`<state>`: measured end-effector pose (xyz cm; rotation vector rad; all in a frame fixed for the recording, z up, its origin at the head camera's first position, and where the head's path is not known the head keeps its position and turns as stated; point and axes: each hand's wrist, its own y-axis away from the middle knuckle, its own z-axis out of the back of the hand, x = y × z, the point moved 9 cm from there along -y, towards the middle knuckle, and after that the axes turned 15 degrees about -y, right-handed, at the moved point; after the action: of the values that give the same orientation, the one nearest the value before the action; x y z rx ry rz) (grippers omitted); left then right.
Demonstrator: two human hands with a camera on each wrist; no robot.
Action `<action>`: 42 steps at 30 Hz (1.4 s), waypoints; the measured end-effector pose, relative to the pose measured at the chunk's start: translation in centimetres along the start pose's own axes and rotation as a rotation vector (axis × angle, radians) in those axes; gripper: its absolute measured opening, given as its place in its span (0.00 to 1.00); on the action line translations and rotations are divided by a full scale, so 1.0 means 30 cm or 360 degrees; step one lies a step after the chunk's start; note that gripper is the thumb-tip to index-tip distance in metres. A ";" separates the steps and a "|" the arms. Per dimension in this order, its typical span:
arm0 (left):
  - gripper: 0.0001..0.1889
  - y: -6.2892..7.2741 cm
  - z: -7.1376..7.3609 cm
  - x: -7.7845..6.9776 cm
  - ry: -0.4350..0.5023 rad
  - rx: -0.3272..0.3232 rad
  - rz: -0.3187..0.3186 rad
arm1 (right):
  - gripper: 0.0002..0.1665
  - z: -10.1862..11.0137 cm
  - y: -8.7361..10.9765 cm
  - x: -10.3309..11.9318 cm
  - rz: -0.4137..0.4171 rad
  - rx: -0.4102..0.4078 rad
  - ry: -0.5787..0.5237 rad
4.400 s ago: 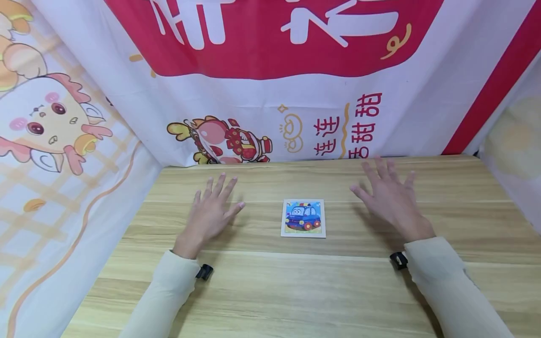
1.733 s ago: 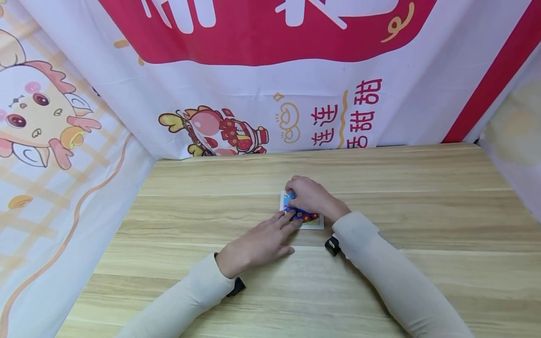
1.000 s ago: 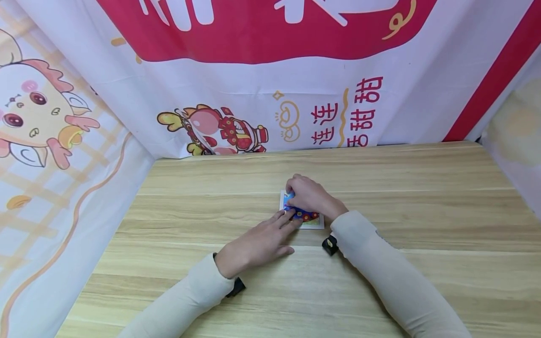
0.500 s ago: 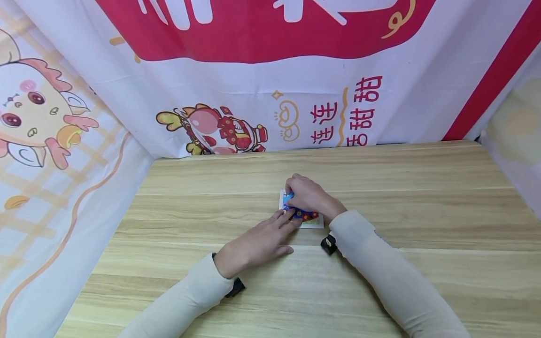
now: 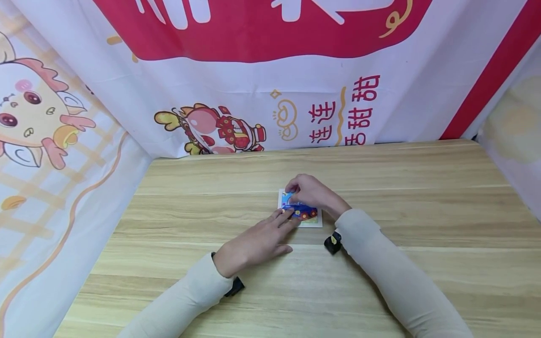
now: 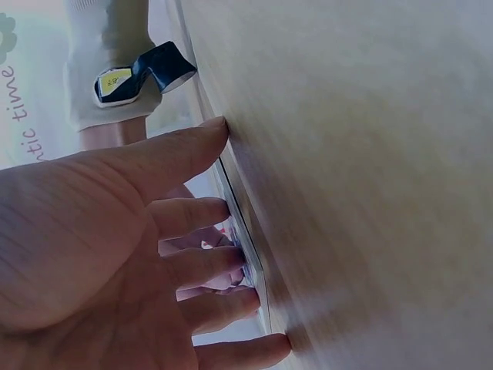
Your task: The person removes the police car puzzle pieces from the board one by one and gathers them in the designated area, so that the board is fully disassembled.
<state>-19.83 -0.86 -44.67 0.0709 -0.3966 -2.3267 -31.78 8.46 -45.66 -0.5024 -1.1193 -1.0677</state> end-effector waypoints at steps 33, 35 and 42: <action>0.37 -0.009 0.001 -0.001 -0.0017 0.0031 0.0002 | 0.15 -0.033 -0.005 0.017 0.0042 -0.0139 0.0064; 0.37 -0.008 0.000 -0.001 -0.0009 0.0033 0.0000 | 0.15 -0.032 -0.004 0.016 0.0015 -0.0151 0.0059; 0.38 -0.009 0.002 0.000 0.0009 0.0030 -0.0007 | 0.14 -0.035 -0.013 0.026 -0.0006 -0.0170 0.0165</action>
<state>-20.04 -0.67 -44.71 0.0878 -0.4162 -2.3270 -31.60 7.14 -45.45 -0.5235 -0.9761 -1.1484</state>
